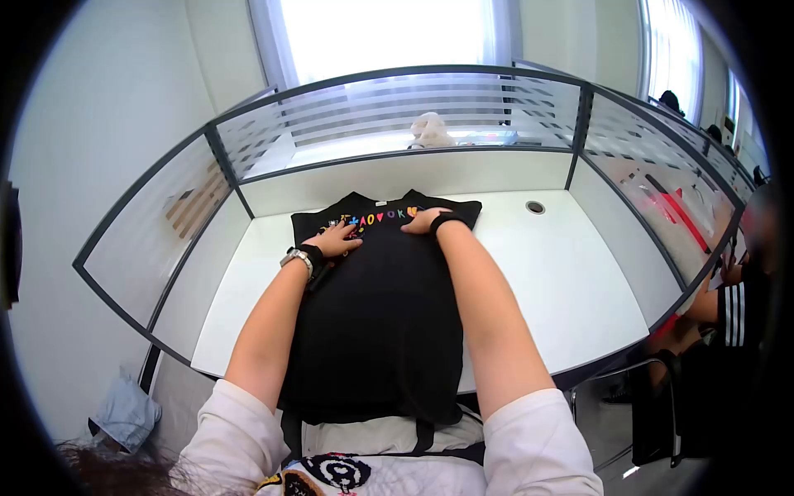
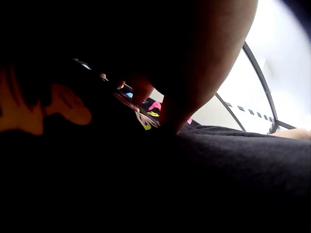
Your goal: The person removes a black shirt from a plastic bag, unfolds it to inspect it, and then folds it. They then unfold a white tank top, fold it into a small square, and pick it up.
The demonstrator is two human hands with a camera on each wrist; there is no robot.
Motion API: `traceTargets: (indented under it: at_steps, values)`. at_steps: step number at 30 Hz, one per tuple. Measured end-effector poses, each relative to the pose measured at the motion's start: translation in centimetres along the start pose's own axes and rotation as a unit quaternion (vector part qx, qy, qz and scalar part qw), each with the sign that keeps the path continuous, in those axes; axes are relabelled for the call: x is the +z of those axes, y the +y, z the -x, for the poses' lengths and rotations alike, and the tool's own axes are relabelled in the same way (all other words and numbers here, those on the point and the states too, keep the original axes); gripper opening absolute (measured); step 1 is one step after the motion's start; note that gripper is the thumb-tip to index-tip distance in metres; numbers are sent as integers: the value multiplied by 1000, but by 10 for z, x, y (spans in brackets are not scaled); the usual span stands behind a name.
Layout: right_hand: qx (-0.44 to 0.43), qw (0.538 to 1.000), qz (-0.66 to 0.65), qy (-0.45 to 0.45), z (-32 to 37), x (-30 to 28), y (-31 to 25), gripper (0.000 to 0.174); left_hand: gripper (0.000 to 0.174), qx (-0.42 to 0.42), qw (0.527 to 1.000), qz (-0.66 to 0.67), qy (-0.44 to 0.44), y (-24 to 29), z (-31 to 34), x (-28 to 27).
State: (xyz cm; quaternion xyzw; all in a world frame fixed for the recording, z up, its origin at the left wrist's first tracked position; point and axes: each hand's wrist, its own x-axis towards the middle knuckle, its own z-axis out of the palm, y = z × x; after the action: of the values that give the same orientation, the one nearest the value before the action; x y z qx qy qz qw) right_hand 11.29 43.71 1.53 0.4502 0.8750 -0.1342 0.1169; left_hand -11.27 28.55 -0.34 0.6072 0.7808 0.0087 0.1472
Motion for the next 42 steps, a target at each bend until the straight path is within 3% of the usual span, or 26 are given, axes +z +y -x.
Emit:
traceTargets:
  at_steps: [3, 7, 16, 25, 42]
  values:
    - [68, 996, -55, 3, 7, 15, -14, 102, 94, -28, 1000, 4, 6, 2, 0, 12]
    - [85, 994, -38, 60, 6, 34, -23, 104, 99, -37, 999, -12, 24, 4, 0, 19]
    - [84, 990, -55, 97, 0, 48, -23, 104, 134, -32, 999, 1, 8, 7, 7, 11]
    - [41, 994, -67, 78, 6, 38, -3, 108, 131, -17, 1000, -8, -7, -12, 7, 2]
    - [56, 995, -72, 37, 3, 10, 11, 117, 141, -63, 997, -22, -28, -33, -1, -13]
